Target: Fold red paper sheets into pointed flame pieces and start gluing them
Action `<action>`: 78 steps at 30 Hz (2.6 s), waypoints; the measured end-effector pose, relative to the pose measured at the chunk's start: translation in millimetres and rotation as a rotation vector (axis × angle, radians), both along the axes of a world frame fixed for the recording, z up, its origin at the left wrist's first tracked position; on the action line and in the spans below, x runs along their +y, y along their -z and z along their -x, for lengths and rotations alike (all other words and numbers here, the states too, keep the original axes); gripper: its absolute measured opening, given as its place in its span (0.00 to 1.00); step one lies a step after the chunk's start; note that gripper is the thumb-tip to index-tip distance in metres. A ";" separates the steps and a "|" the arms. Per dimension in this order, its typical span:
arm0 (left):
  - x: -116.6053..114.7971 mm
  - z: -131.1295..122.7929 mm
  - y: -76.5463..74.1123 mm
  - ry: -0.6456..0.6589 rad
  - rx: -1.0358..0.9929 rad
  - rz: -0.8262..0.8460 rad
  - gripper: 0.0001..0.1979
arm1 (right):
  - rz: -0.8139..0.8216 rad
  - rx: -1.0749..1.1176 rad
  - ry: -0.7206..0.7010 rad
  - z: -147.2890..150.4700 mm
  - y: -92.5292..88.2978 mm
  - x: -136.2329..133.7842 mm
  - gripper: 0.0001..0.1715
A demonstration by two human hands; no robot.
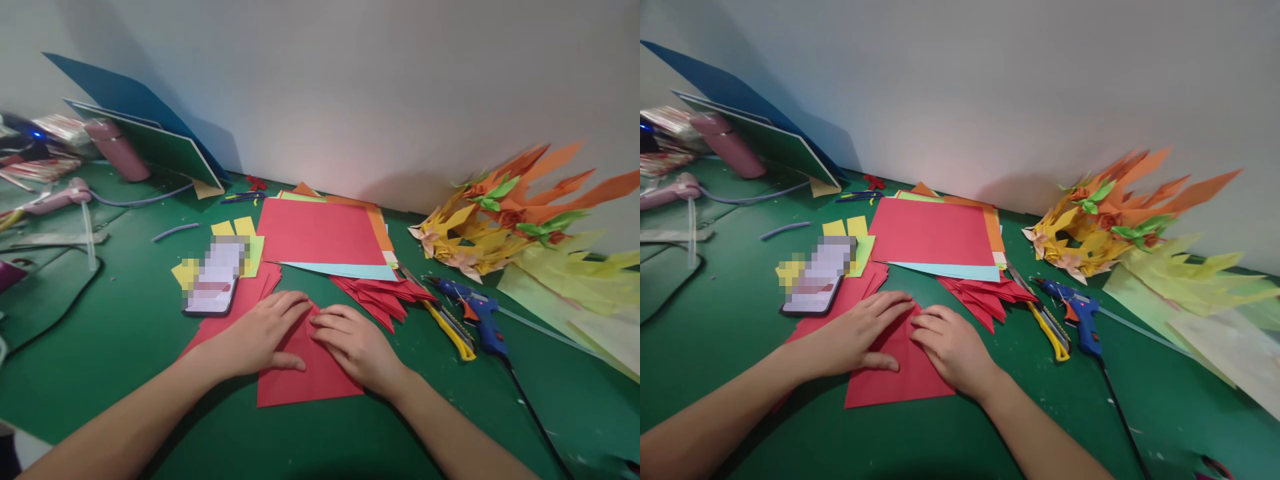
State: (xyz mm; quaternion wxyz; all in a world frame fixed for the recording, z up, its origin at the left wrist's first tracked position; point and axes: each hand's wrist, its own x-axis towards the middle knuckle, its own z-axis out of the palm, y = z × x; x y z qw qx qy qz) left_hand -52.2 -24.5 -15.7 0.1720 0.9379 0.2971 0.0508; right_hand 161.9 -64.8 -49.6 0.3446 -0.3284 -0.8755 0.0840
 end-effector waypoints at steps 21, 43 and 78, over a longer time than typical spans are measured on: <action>4.6 1.9 -0.5 0.023 0.065 -0.103 0.28 | 0.030 -0.013 -0.001 0.5 -2.4 -0.2 0.14; 7.0 -2.7 6.2 0.054 -0.027 -0.219 0.11 | 0.022 -0.064 0.033 2.0 -5.2 -2.5 0.16; 6.8 -3.6 3.1 0.152 -0.051 -0.141 0.13 | 0.204 -0.039 0.164 1.6 -5.4 -1.3 0.09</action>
